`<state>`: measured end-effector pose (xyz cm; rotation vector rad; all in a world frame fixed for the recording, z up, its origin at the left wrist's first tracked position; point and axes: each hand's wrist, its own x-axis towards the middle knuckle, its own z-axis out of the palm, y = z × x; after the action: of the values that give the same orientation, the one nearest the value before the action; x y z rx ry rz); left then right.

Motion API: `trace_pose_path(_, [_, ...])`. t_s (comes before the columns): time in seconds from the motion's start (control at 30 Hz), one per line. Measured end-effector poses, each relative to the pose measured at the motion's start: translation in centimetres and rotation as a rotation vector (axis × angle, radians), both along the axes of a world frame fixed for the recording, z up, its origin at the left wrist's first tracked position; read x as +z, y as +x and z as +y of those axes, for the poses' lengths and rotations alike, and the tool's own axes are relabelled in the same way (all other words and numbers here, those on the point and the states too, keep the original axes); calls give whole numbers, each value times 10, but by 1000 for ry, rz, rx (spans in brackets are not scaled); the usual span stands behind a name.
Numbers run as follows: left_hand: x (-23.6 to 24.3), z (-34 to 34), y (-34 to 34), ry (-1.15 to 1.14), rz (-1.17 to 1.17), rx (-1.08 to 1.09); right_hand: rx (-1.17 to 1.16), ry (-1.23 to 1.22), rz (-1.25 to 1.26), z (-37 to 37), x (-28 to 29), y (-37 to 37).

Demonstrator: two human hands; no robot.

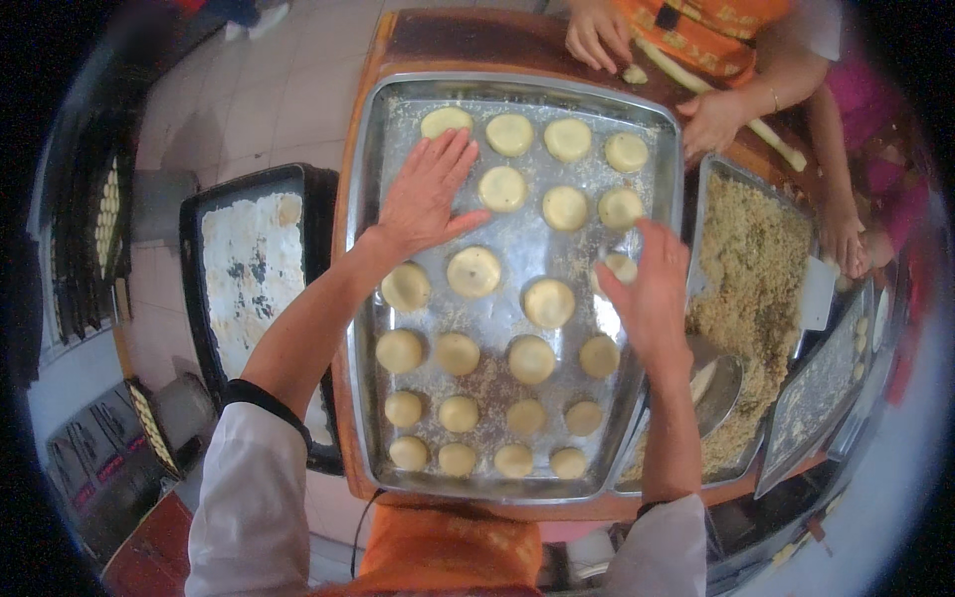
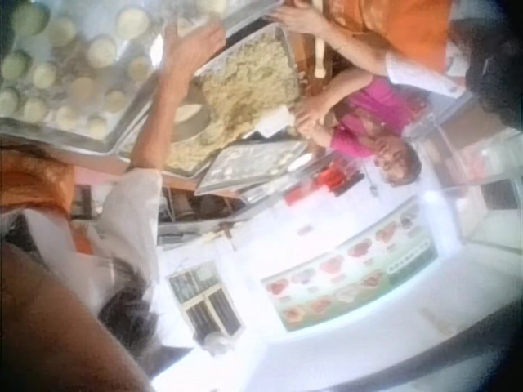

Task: The person presses dough balls flat on a metal tray and then transfers them to a black baking tray.

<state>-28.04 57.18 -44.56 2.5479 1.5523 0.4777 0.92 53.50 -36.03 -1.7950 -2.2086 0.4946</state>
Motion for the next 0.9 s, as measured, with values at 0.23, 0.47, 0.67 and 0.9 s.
trace_pose_path(0.23, [7,6,8,-16,8,-12,237,76,-157,41,-38,-51])
trace_pose_path(0.47, [-1,1,0,-26,-11,7,232,92,-105,42,-42,-51])
trace_pose_path(0.67, [0,7,8,12,-26,-20,55,482,-112,101,-83,-81])
trace_pose_path(0.9, [14,-3,3,-78,-122,172,88,370,-168,84,-98,-87])
